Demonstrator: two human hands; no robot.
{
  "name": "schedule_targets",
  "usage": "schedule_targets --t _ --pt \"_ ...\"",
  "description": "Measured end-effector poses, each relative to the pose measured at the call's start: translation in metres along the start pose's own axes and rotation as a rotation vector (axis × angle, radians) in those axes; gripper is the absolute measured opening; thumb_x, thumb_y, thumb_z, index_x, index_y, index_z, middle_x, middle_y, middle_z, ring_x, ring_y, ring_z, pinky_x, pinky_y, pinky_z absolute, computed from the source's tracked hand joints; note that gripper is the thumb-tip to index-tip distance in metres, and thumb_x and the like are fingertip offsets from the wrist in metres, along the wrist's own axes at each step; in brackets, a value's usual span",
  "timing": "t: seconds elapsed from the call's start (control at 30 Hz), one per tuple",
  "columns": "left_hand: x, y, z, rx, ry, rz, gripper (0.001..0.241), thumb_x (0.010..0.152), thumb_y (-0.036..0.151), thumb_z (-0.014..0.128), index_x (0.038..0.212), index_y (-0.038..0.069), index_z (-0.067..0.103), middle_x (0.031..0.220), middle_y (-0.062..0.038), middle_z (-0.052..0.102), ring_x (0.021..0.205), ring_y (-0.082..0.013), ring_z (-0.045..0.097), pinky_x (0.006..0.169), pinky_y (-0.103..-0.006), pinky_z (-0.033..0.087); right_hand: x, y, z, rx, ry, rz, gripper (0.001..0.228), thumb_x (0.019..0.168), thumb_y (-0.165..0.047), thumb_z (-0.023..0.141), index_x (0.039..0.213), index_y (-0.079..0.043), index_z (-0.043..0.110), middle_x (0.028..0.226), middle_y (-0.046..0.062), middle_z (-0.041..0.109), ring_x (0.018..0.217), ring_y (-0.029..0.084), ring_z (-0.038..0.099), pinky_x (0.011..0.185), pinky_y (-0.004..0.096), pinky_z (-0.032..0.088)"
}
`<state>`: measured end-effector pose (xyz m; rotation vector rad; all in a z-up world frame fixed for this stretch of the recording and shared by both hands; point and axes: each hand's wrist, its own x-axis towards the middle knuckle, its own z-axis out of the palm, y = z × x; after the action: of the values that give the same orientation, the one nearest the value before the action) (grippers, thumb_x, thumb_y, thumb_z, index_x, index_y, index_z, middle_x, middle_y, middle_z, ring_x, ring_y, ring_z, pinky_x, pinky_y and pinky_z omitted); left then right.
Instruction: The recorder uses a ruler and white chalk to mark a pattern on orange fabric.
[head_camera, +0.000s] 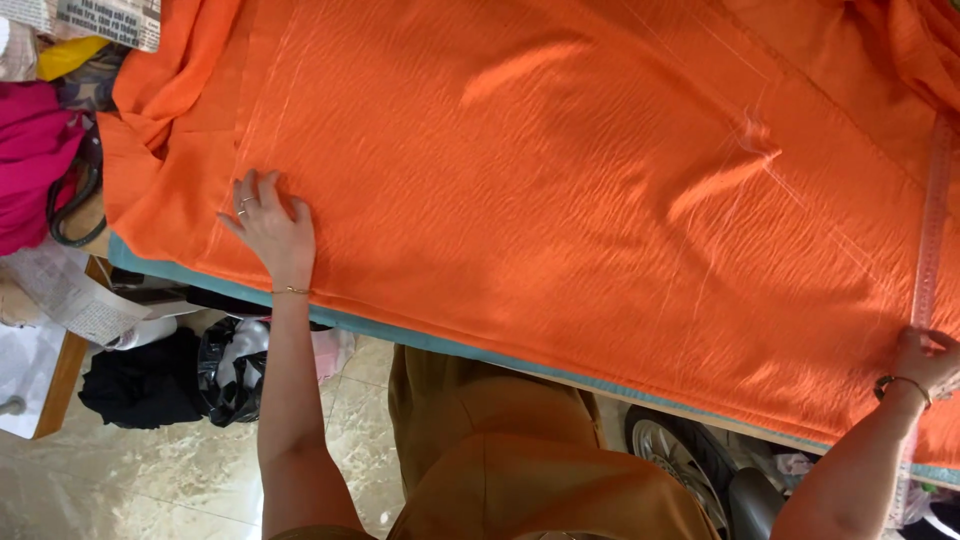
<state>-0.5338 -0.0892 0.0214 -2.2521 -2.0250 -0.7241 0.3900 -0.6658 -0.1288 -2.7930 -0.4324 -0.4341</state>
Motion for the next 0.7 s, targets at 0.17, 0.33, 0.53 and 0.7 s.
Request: schedule_targets --t 0.17,0.33,0.53,0.7 --pt "-0.004 -0.02 -0.008 0.024 0.013 -0.015 0.043 0.092 0.011 0.068 0.135 0.009 0.061 0.151 -0.019 0.051 0.145 -0.0389 0.042 0.113 -0.0741 0.023 -0.002 -0.026 -0.037 0.213 -0.025 -0.047 0.041 0.081 -0.028 0.095 0.111 -0.011 0.074 0.082 0.002 0.067 0.075 0.025 0.064 0.076 0.053 0.045" --pt "-0.005 -0.031 -0.004 0.011 0.014 -0.017 0.043 0.093 0.01 0.067 0.136 0.009 0.061 0.152 -0.018 0.052 0.146 -0.0369 0.042 0.113 -0.0738 0.024 0.008 -0.021 -0.044 0.333 -0.207 -0.003 0.02 0.087 -0.019 0.086 0.103 -0.011 0.078 0.086 0.0 0.068 0.08 0.015 0.064 0.07 0.031 0.052" --pt "0.006 -0.026 -0.006 -0.006 -0.021 0.013 0.042 0.094 0.009 0.067 0.136 0.012 0.063 0.153 -0.016 0.05 0.149 -0.0365 0.04 0.115 -0.0741 0.024 -0.004 -0.047 -0.042 0.397 0.058 -0.307 0.006 0.095 0.004 0.066 0.1 0.003 0.069 0.095 0.009 0.072 0.084 0.014 0.061 0.079 0.033 0.052" --pt "0.031 -0.033 -0.002 -0.08 -0.015 0.096 0.04 0.098 0.02 0.074 0.136 0.012 0.063 0.153 -0.017 0.049 0.148 -0.0404 0.037 0.114 -0.0751 0.024 0.004 -0.108 -0.044 0.447 -0.006 -0.304 0.025 0.115 -0.016 0.048 0.108 0.005 0.06 0.09 0.001 0.062 0.085 0.017 0.048 0.075 0.034 0.046"
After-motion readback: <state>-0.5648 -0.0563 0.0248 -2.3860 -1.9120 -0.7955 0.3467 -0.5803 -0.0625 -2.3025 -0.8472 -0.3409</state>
